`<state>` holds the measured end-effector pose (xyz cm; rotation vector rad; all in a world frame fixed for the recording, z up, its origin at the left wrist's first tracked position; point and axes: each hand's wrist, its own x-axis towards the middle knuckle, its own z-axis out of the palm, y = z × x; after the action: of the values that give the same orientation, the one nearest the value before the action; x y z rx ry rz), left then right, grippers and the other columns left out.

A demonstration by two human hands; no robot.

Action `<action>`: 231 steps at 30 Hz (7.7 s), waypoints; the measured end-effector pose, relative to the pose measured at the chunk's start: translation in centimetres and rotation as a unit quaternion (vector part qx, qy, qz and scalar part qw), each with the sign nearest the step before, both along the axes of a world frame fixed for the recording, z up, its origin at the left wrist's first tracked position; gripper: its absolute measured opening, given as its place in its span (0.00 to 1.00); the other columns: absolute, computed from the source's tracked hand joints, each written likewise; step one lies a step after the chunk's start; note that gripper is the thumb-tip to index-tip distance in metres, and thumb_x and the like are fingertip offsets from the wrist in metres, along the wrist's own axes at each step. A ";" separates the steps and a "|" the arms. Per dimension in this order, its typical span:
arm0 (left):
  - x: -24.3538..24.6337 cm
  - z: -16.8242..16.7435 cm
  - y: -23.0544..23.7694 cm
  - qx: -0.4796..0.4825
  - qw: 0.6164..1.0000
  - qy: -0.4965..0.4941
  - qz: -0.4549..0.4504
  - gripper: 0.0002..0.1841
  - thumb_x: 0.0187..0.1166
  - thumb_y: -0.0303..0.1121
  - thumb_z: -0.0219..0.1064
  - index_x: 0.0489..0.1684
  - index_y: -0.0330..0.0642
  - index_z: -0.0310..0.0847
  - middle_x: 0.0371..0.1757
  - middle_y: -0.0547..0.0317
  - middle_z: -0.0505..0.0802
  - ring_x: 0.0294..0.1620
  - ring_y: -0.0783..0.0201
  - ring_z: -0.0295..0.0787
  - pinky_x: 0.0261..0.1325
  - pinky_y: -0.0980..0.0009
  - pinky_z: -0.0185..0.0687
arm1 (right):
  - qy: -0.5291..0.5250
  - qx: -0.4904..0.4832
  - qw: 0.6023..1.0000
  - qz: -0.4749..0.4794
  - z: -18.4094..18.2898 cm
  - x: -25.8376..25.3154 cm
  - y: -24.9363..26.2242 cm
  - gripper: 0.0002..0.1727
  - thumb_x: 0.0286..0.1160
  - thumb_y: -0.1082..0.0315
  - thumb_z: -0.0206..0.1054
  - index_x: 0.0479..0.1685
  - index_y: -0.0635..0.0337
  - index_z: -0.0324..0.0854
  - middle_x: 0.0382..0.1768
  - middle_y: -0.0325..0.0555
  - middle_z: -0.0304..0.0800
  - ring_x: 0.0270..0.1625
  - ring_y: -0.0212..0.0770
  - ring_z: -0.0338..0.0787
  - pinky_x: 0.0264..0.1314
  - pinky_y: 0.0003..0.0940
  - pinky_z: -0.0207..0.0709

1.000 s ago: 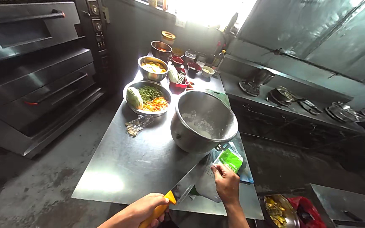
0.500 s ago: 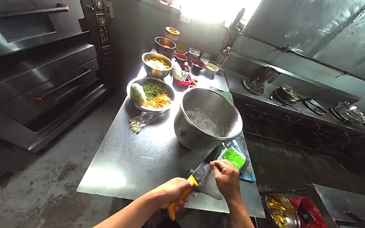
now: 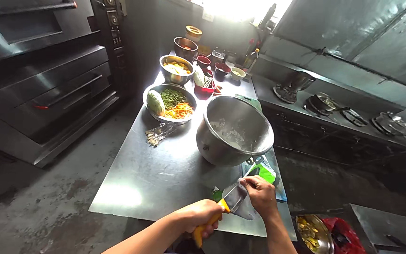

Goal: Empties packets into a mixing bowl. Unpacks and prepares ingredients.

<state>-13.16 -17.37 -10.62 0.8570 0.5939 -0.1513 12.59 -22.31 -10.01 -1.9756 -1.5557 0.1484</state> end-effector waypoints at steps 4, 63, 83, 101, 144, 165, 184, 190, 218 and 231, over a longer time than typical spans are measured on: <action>-1.7 0.4 -1.0 0.002 1.000 0.001 -0.028 0.19 0.94 0.50 0.49 0.50 0.44 0.74 0.24 0.62 0.81 0.12 0.70 0.73 0.15 0.75 0.75 | 0.027 -0.005 1.000 -0.008 0.9 1.0 0.1 0.02 0.72 0.66 0.77 0.37 0.49 0.96 0.33 0.33 0.92 0.36 0.31 0.89 0.43 0.37 0.86; 17.9 5.0 -0.6 0.708 0.662 0.111 -0.222 0.09 0.84 0.34 0.60 0.51 0.43 0.85 0.43 0.46 0.94 0.48 0.44 0.93 0.49 0.42 0.86 | 0.537 0.107 0.819 -0.171 -11.5 1.1 -13.2 0.50 0.51 0.52 0.85 0.80 0.62 0.71 0.69 0.52 0.86 0.68 0.46 0.88 0.68 0.44 0.86; 27.4 26.6 8.9 0.672 0.739 -0.015 0.045 0.17 0.87 0.41 0.65 0.28 0.41 0.82 0.15 0.60 0.82 0.13 0.66 0.77 0.18 0.67 0.74 | 0.729 0.423 0.538 0.033 -7.4 10.6 -1.0 0.31 0.57 0.57 0.86 0.63 0.57 0.82 0.61 0.54 0.90 0.66 0.52 0.89 0.75 0.62 0.79; 21.8 5.7 23.9 0.298 0.877 0.221 0.304 0.15 0.90 0.41 0.60 0.43 0.36 0.83 0.23 0.57 0.89 0.16 0.69 0.81 0.18 0.76 0.73 | 0.202 0.246 0.947 0.039 12.2 17.2 15.9 0.10 0.81 0.60 0.70 0.51 0.51 0.93 0.60 0.39 0.90 0.65 0.38 0.87 0.68 0.47 0.82; 18.7 5.4 25.1 0.338 0.870 0.044 0.356 0.10 0.83 0.22 0.61 0.55 0.32 0.85 0.37 0.51 0.90 0.29 0.64 0.86 0.39 0.66 0.87 | 0.098 0.162 0.982 0.009 19.9 13.2 21.8 0.14 0.68 0.55 0.82 0.29 0.55 0.90 0.26 0.45 0.87 0.30 0.46 0.84 0.35 0.55 0.77; 20.6 6.9 24.0 0.314 0.858 -0.189 0.359 0.09 0.78 0.35 0.75 0.44 0.38 0.89 0.27 0.60 0.88 0.21 0.73 0.78 0.27 0.76 0.77 | -0.088 0.082 0.978 0.171 13.9 12.8 23.1 0.22 0.73 0.46 0.77 0.22 0.52 0.83 0.19 0.39 0.79 0.25 0.41 0.82 0.29 0.48 0.78; 21.4 5.7 23.1 0.196 0.870 -0.190 0.410 0.05 0.82 0.30 0.70 0.38 0.37 0.87 0.21 0.61 0.83 0.18 0.71 0.76 0.26 0.75 0.78 | -0.038 0.160 0.981 0.101 10.9 17.0 19.2 0.06 0.78 0.69 0.71 0.43 0.51 0.94 0.40 0.39 0.91 0.43 0.36 0.91 0.49 0.42 0.87; 19.7 5.2 23.1 0.199 0.896 -0.121 0.379 0.06 0.83 0.30 0.69 0.48 0.37 0.88 0.21 0.62 0.83 0.17 0.72 0.77 0.24 0.77 0.77 | -0.163 0.198 0.956 0.142 14.3 16.3 19.9 0.06 0.80 0.67 0.71 0.42 0.55 0.94 0.33 0.45 0.85 0.33 0.43 0.88 0.36 0.43 0.87; 22.4 7.0 22.4 0.198 0.852 -0.228 0.427 0.04 0.78 0.27 0.73 0.43 0.39 0.84 0.24 0.61 0.85 0.17 0.73 0.75 0.25 0.76 0.78 | -0.075 0.164 0.972 0.154 17.1 16.3 19.7 0.05 0.78 0.71 0.71 0.40 0.54 0.94 0.38 0.40 0.90 0.39 0.37 0.90 0.45 0.43 0.87; 24.3 7.6 20.7 0.195 0.856 -0.266 0.399 0.05 0.80 0.30 0.72 0.44 0.38 0.89 0.24 0.61 0.85 0.20 0.73 0.75 0.27 0.76 0.76 | -0.084 0.143 0.972 0.167 12.3 15.3 19.4 0.07 0.80 0.61 0.71 0.43 0.48 0.95 0.40 0.36 0.92 0.42 0.38 0.91 0.45 0.48 0.87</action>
<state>11.17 3.35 -2.99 0.9242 0.4134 0.9713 27.91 -2.94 2.32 -1.5270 -1.8951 -0.1049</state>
